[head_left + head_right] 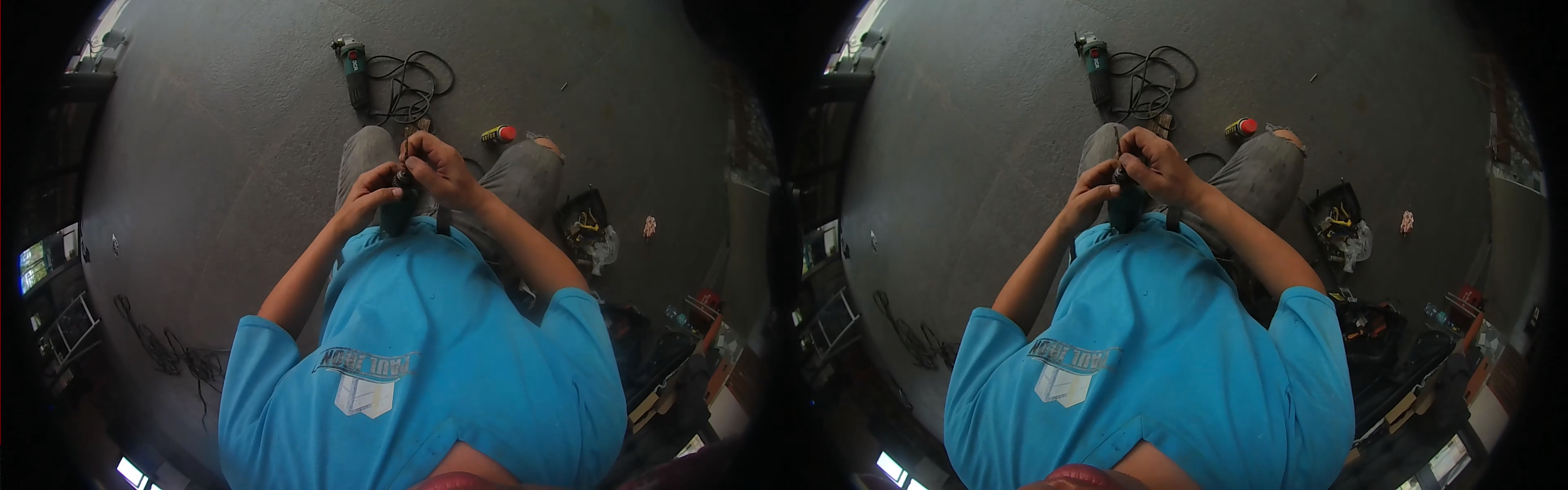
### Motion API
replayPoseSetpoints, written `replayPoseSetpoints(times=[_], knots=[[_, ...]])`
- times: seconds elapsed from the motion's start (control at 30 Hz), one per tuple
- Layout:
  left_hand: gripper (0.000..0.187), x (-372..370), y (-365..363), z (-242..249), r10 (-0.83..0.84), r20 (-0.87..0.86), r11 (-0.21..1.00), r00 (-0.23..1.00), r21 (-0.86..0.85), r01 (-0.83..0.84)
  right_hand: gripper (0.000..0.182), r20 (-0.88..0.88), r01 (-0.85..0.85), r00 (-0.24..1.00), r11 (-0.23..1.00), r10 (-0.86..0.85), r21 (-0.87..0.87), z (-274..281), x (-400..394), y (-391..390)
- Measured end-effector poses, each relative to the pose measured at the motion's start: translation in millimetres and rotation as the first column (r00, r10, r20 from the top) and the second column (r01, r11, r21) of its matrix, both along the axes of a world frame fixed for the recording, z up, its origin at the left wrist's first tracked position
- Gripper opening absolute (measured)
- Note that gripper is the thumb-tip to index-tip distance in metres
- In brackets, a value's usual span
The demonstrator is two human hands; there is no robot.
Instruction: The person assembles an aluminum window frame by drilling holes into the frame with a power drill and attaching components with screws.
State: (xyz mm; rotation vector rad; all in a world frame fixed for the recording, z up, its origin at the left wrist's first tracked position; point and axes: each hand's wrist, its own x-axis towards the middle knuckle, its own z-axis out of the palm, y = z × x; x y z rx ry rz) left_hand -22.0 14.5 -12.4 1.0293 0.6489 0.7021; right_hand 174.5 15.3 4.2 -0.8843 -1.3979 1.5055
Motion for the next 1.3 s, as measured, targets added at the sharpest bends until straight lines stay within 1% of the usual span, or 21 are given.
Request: replayPoseSetpoints(times=[0.07,0.1,0.13,0.2,0.33,0.43,0.5,0.53,0.6,0.63,0.7,0.83,0.9,1.03,1.1,1.23,1.3], knots=[[0.034,-11,4,-16,-0.106,0.121,0.987,0.987,-0.107,0.12,0.008,0.017,-0.001,1.0,1.0,0.001,0.0,2,-1,-2],[0.03,-9,3,-8,-0.072,0.102,0.991,0.992,-0.103,0.082,0.008,0.036,-0.002,0.999,1.0,0.002,0.001,2,-1,-4],[0.03,-8,3,-8,-0.075,0.103,0.991,0.992,-0.103,0.086,0.008,0.037,0.001,0.999,1.0,-0.001,0.001,1,-1,-5],[0.03,-7,1,-10,-0.056,0.088,0.998,0.994,-0.012,0.058,0.007,0.036,0.033,0.999,0.998,-0.035,0.052,-2,-2,-7],[0.029,-6,2,-10,-0.073,0.083,0.997,0.994,-0.011,0.075,0.007,0.032,0.037,0.999,0.998,-0.039,0.043,-3,0,-8],[0.027,-2,0,-5,-0.039,0.09,0.997,0.995,-0.059,0.045,0.007,0.068,0.06,0.996,0.994,-0.066,0.088,-4,3,-5],[0.027,2,-3,-2,-0.019,0.062,1.0,0.998,0.019,0.018,0.008,0.154,0.054,0.984,0.979,-0.085,0.194,2,6,-2],[0.027,2,-3,-2,-0.022,0.062,1.0,0.998,0.018,0.021,0.008,0.154,0.057,0.984,0.979,-0.088,0.193,6,7,-1],[0.029,4,-4,-5,-0.029,0.021,0.998,0.999,0.054,0.028,0.011,0.263,-0.005,0.963,0.977,-0.053,0.215,14,10,3],[0.029,3,-4,-6,-0.031,0.02,0.998,0.999,0.053,0.03,0.011,0.262,-0.003,0.963,0.977,-0.054,0.214,17,11,3],[0.028,1,-2,-9,-0.048,0.002,0.997,0.999,0.056,0.048,0.013,0.345,-0.058,0.938,0.964,-0.036,0.259,21,13,5],[0.027,7,-1,-9,0.013,0.011,0.996,1.0,0.088,-0.014,0.014,0.294,-0.045,0.956,0.975,-0.022,0.219,22,12,4],[0.028,9,0,-10,0.042,-0.019,0.992,0.999,0.122,-0.039,0.014,0.285,0.021,0.953,0.963,-0.1,0.267,17,9,4],[0.029,8,1,-16,0.033,-0.038,0.993,0.999,0.113,-0.028,0.015,0.306,0.033,0.945,0.966,-0.113,0.255,16,9,5],[0.028,6,0,-15,0.034,-0.057,0.997,0.998,0.075,-0.03,0.016,0.35,-0.001,0.933,0.974,-0.08,0.227,22,11,7],[0.026,7,-1,-9,0.011,-0.049,0.998,0.999,0.062,-0.008,0.016,0.405,-0.044,0.912,0.968,-0.061,0.246,25,13,9],[0.025,11,-1,-5,0.037,-0.028,0.99,0.999,0.135,-0.033,0.015,0.42,-0.079,0.907,0.971,-0.025,0.228,23,12,8]])
